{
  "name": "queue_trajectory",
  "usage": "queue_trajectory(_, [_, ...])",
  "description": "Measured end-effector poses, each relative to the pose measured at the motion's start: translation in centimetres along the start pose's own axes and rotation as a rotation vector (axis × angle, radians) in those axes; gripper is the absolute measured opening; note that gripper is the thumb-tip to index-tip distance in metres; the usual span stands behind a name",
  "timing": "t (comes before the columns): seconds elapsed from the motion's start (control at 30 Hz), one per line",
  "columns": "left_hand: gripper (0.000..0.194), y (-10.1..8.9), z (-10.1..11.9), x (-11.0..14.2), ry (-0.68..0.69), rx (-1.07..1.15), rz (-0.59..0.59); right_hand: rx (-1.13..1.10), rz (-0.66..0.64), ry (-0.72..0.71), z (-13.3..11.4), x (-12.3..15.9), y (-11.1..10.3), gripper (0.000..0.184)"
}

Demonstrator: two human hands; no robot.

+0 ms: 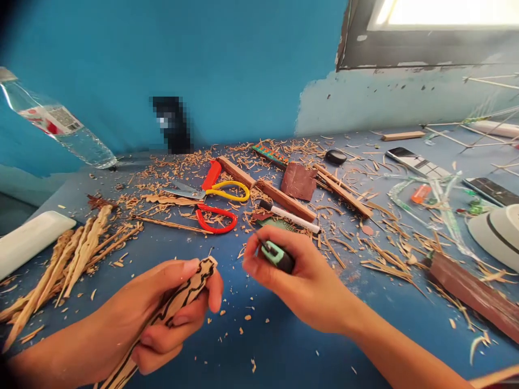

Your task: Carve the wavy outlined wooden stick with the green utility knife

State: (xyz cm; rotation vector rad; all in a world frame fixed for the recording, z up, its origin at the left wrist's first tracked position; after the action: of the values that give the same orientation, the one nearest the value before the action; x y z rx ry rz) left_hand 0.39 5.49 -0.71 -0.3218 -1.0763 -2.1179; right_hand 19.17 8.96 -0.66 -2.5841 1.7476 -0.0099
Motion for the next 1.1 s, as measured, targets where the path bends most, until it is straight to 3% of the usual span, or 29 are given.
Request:
queue_trajectory(0.2, [0.063, 0.3, -0.8, -0.4, -0.18, -0.187, -0.009, -0.145, -0.223, 0.075, -0.3, 0.9, 2.4, 0.024])
queue_trajectory(0.27, [0.07, 0.5, -1.0, -0.6, -0.177, -0.26, 0.028, -0.186, -0.261, 0.09, -0.2, 1.0, 2.9, 0.018])
queue_trajectory(0.37, [0.07, 0.3, -0.4, -0.9, -0.071, -0.543, 0.095, -0.138, -0.253, 0.054, -0.2, 0.8, 2.8, 0.013])
queue_trajectory(0.53, [0.053, 0.4, 2.6, -0.1, 0.279, -1.172, 0.267, -0.079, -0.113, 0.0, -0.4, 0.4, 2.3, 0.019])
queue_trajectory(0.63, [0.027, 0.5, 4.6, 2.5, 0.469, -1.28, 0.491, -0.147, 0.037, 0.031, -0.2, 0.4, 1.7, 0.022])
queue_trajectory(0.7, [0.033, 1.0, 5.4, 4.6, 0.626, -1.38, 0.69, -0.215, 0.128, 0.058, 0.0, 0.5, 1.3, 0.027])
queue_trajectory(0.77, [0.038, 1.7, 5.6, 6.7, 0.84, -1.453, 0.973, -0.286, 0.157, 0.078, 0.2, 0.7, 1.3, 0.03])
queue_trajectory(0.87, [0.065, 2.3, 4.0, 9.5, 1.275, -1.144, 1.372, -0.376, 0.111, 0.097, 0.5, 1.0, 2.0, 0.036])
queue_trajectory(0.9, [0.072, 2.3, 3.2, 9.6, 1.359, -0.991, 1.391, -0.399, 0.089, 0.102, 0.6, 1.1, 2.4, 0.037])
queue_trajectory(0.93, [0.071, 2.3, 2.5, 9.1, 1.358, -0.893, 1.346, -0.417, 0.065, 0.106, 0.7, 1.2, 2.7, 0.038])
queue_trajectory(1.03, [0.026, 2.5, 1.1, 5.4, 1.048, -0.745, 1.01, -0.447, 0.002, 0.102, 0.9, 1.4, 3.8, 0.041])
queue_trajectory(1.1, [0.022, 3.1, 0.5, 3.6, 0.888, -0.655, 0.814, -0.444, -0.036, 0.085, 0.7, 1.5, 4.4, 0.043])
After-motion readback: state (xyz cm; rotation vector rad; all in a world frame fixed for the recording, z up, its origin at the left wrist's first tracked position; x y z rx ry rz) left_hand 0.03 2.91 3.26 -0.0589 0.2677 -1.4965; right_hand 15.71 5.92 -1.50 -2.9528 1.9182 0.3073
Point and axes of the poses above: each hand's wrist, its own x-axis away from the middle knuckle, its own y-axis out of the palm, z = x × y, the point moved 6 cm from there along -x, towards the middle knuckle, and after that the axes turned 1 degree about -x, right-handed, at the moved point
